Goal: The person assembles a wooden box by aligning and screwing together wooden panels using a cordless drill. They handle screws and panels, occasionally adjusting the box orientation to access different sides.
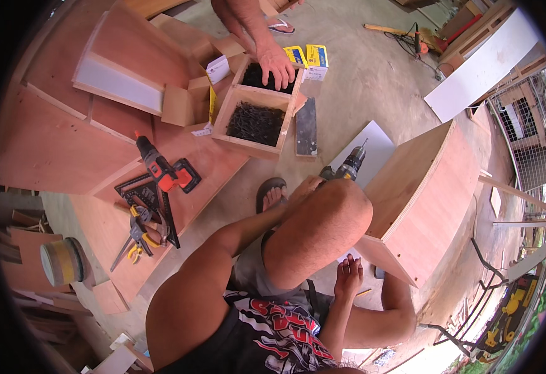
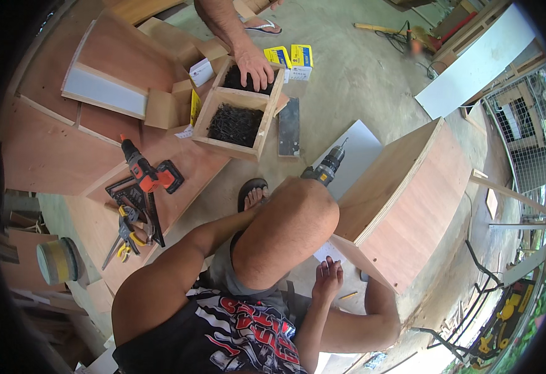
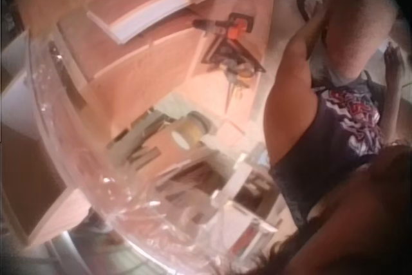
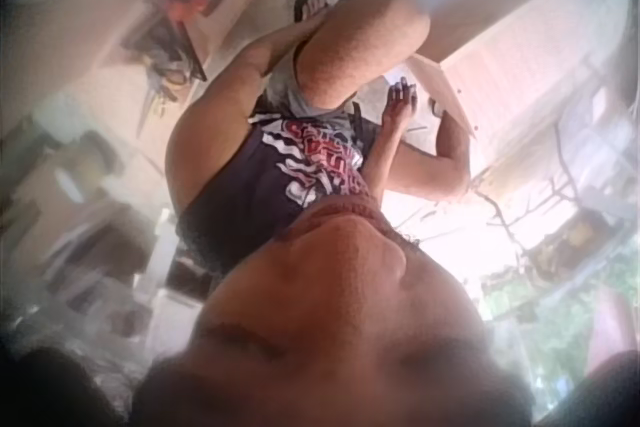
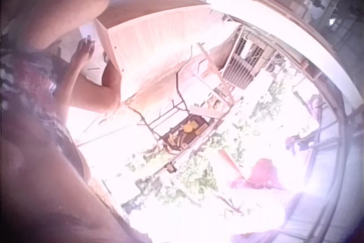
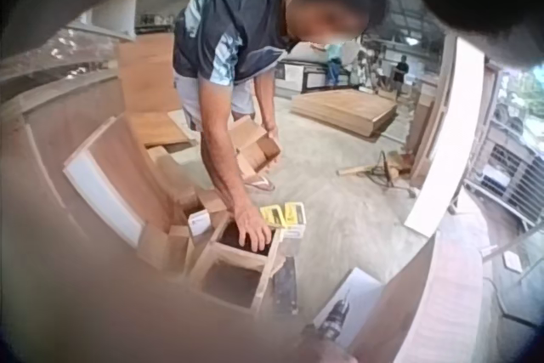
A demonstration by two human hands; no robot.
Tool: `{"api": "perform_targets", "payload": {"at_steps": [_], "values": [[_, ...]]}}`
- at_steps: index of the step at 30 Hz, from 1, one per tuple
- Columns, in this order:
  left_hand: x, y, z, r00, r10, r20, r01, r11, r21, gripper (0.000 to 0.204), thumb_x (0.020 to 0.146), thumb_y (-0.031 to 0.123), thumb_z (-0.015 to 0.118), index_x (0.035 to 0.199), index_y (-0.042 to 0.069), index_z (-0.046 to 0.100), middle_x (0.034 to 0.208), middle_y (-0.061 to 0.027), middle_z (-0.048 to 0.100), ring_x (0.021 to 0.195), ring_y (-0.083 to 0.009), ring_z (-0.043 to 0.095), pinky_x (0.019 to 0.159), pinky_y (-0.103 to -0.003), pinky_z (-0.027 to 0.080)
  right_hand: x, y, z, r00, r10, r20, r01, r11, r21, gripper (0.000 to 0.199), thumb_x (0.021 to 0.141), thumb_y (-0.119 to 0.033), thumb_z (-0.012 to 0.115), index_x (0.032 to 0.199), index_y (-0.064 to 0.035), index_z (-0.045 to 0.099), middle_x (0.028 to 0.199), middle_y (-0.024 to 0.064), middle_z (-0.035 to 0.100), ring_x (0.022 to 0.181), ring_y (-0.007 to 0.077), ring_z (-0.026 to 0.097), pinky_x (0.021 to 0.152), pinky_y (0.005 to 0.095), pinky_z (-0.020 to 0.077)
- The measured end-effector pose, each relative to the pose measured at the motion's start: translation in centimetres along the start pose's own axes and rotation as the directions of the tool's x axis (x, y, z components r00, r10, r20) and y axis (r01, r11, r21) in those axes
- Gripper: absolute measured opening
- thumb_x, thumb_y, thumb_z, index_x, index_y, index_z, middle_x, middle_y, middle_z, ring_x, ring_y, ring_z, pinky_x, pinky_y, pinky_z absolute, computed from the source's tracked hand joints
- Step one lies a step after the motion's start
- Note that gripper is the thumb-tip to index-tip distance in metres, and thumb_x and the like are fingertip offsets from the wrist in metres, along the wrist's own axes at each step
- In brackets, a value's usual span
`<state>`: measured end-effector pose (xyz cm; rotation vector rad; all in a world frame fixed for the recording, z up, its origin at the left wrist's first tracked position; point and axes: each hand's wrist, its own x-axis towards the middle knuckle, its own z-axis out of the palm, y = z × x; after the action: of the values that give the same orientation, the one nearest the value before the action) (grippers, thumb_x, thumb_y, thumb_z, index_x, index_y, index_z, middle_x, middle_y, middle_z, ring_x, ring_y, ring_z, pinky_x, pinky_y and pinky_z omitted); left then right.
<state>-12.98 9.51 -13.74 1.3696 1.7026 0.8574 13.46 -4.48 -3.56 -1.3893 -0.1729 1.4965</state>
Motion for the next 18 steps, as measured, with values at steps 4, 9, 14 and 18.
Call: {"api": "perform_targets", "payload": {"at_steps": [4, 9, 14, 18], "values": [[0.7, 0.4, 0.0, 1.0, 0.011, 0.021, -0.011, 1.0, 0.012, 0.038, 0.091, 0.029, 0.075, 0.119, 0.004, 0.067, 0.093, -0.0053, 0.068, 0.083, -0.0164, 0.063, 0.075, -0.032, 0.051, -0.4, -0.3, 0.5, 1.0, -0.002, -0.01, 0.002, 1.0, -0.024, 0.024, 0.102, -0.028, 0.064, 0.113, -0.0066, 0.06, 0.102, 0.0045, 0.062, 0.085, 0.0142, 0.057, 0.077, 0.0286, 0.0509], [1.1, 0.7, -0.2, 0.999, 0.014, 0.03, -0.015, 0.999, 0.03, 0.038, 0.091, 0.029, 0.075, 0.118, 0.004, 0.067, 0.093, -0.0052, 0.068, 0.082, -0.0163, 0.063, 0.074, -0.032, 0.051, 0.2, 0.5, -0.8, 0.998, -0.031, 0.046, 0.037, 0.992, -0.119, 0.035, 0.102, -0.025, 0.065, 0.127, -0.0014, 0.06, 0.105, 0.0055, 0.057, 0.083, 0.0125, 0.057, 0.075, 0.0268, 0.0522], [2.2, 1.1, -0.1, 0.998, 0.025, 0.051, -0.027, 0.999, 0.046, 0.037, 0.091, 0.029, 0.075, 0.118, 0.003, 0.068, 0.092, -0.005, 0.069, 0.082, -0.0162, 0.063, 0.074, -0.032, 0.051, -1.2, -0.2, 0.6, 0.999, -0.046, 0.005, 0.046, 0.986, -0.16, 0.033, 0.101, -0.022, 0.066, 0.126, -0.0008, 0.061, 0.101, 0.0055, 0.062, 0.087, 0.0139, 0.064, 0.081, 0.0298, 0.0567], [3.1, 0.9, -0.3, 0.998, 0.028, 0.059, -0.035, 0.994, 0.105, 0.037, 0.091, 0.029, 0.075, 0.117, 0.003, 0.068, 0.092, -0.0049, 0.069, 0.081, -0.0161, 0.063, 0.074, -0.032, 0.051, -2.3, -1.6, 1.0, 0.996, -0.087, -0.005, 0.084, 0.975, -0.207, 0.033, 0.1, -0.024, 0.067, 0.121, 0.0015, 0.063, 0.097, 0.0065, 0.067, 0.087, 0.0149, 0.067, 0.084, 0.0303, 0.0578]]}}
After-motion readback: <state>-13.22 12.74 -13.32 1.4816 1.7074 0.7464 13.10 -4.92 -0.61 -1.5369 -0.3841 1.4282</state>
